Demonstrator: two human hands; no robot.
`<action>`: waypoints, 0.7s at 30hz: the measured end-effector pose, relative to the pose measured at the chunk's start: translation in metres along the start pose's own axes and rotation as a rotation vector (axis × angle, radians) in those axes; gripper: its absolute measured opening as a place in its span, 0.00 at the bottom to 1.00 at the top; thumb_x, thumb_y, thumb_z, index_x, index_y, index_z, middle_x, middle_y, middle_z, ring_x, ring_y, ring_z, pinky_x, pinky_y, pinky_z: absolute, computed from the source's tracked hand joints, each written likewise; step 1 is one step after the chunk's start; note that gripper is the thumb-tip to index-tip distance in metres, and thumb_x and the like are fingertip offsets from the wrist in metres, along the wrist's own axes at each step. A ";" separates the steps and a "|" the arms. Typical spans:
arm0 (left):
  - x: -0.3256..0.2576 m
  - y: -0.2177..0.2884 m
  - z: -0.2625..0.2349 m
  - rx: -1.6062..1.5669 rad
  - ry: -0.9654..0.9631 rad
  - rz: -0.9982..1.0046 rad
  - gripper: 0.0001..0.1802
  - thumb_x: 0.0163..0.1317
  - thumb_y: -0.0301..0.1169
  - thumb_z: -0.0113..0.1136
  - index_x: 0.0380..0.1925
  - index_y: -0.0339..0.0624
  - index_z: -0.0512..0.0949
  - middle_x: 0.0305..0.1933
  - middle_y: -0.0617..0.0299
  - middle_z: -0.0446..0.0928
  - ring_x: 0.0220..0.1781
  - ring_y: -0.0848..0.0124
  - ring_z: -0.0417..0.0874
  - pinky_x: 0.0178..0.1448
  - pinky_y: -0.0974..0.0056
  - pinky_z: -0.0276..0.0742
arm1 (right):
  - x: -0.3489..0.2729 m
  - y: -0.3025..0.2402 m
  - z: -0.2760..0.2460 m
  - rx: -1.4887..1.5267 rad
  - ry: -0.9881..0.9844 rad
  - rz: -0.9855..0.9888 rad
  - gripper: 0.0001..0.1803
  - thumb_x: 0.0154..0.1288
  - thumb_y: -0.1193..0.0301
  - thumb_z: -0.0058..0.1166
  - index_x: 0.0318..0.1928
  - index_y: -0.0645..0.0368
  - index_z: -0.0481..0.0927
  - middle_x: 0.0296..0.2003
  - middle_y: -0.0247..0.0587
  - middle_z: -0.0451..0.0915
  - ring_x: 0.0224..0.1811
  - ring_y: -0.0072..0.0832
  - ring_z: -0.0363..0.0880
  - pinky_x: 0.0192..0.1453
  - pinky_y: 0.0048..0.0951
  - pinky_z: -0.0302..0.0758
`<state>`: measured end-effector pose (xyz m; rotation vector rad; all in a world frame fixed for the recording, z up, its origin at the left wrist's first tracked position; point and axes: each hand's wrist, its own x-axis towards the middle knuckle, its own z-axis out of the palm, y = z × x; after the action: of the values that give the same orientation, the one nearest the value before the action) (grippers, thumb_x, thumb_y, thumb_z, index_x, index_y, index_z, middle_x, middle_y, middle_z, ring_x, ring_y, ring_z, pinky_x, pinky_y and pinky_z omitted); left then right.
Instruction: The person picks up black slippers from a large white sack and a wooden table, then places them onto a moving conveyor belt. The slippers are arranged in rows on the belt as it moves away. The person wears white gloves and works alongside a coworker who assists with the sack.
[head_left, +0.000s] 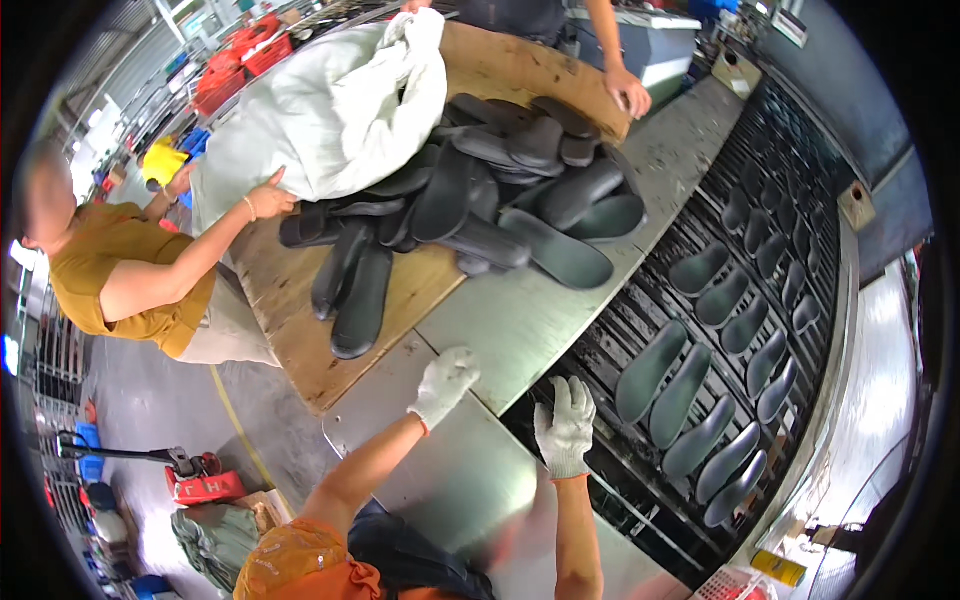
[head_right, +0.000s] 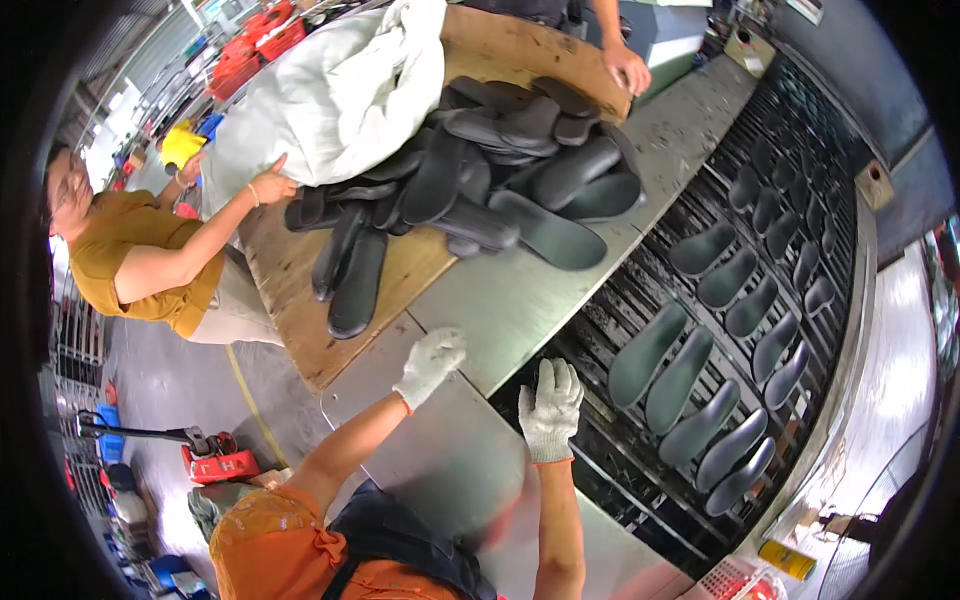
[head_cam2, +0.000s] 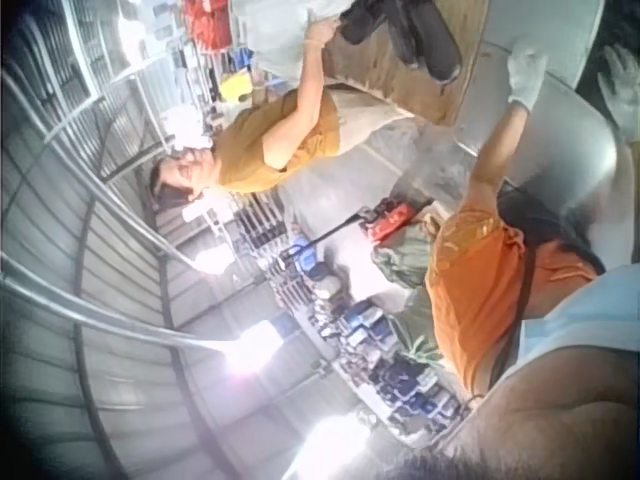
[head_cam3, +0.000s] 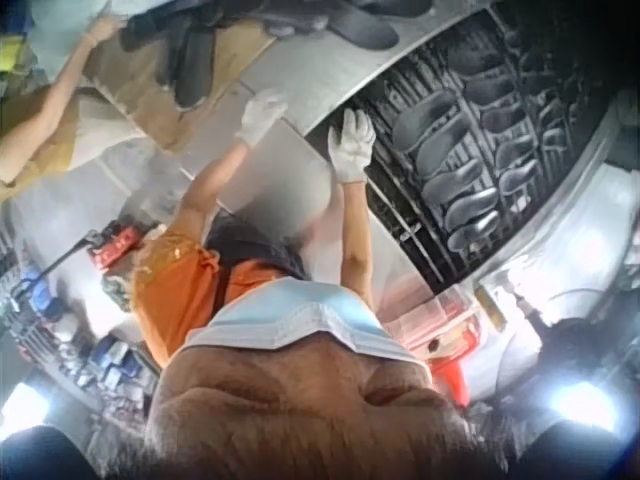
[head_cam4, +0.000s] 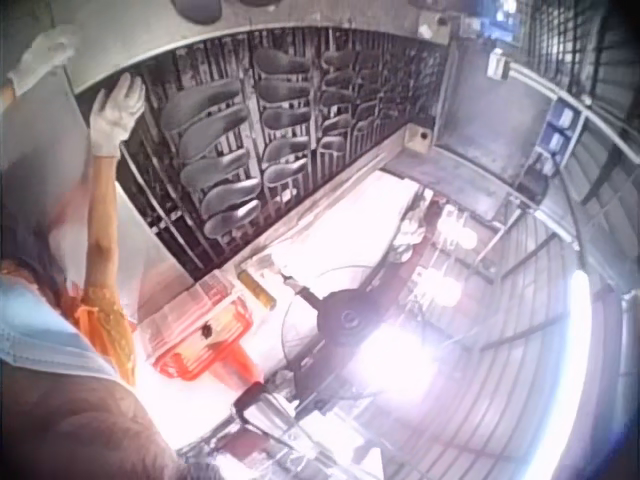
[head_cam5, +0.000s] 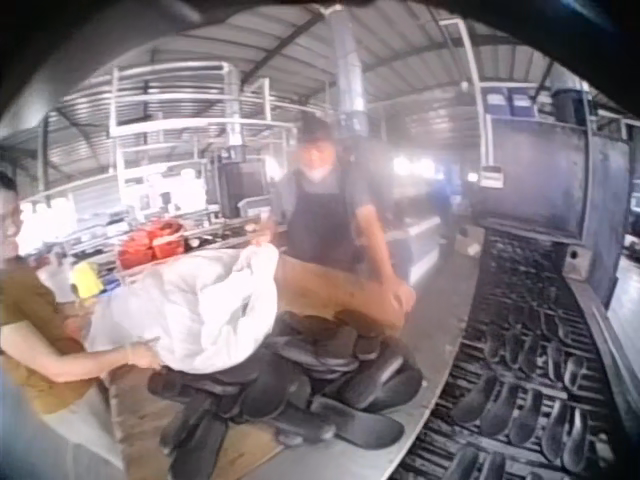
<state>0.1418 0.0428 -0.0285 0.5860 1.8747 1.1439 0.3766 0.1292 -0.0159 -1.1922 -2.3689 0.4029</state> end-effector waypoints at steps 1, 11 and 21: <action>0.012 -0.003 -0.019 0.091 0.075 0.131 0.23 0.63 0.27 0.67 0.58 0.34 0.76 0.53 0.53 0.83 0.53 0.68 0.85 0.54 0.63 0.83 | 0.013 -0.008 0.004 0.031 -0.013 -0.003 0.36 0.56 0.65 0.67 0.66 0.57 0.71 0.64 0.55 0.70 0.67 0.54 0.68 0.69 0.54 0.69; 0.125 0.070 -0.170 0.286 0.572 0.435 0.30 0.57 0.25 0.71 0.62 0.41 0.76 0.60 0.48 0.76 0.59 0.55 0.82 0.62 0.58 0.80 | 0.201 -0.075 0.066 0.248 -0.039 -0.012 0.41 0.59 0.59 0.67 0.70 0.60 0.67 0.66 0.64 0.69 0.68 0.60 0.69 0.69 0.51 0.72; 0.214 0.078 -0.296 0.710 0.920 0.035 0.29 0.63 0.49 0.65 0.61 0.48 0.79 0.64 0.47 0.75 0.68 0.46 0.72 0.69 0.50 0.71 | 0.345 -0.152 0.089 0.222 -0.286 0.426 0.58 0.52 0.45 0.71 0.76 0.59 0.58 0.67 0.59 0.71 0.70 0.52 0.72 0.70 0.51 0.72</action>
<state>-0.2252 0.0935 0.0192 0.4914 3.1274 0.7806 0.0474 0.3152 0.0676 -1.6166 -2.2031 1.0080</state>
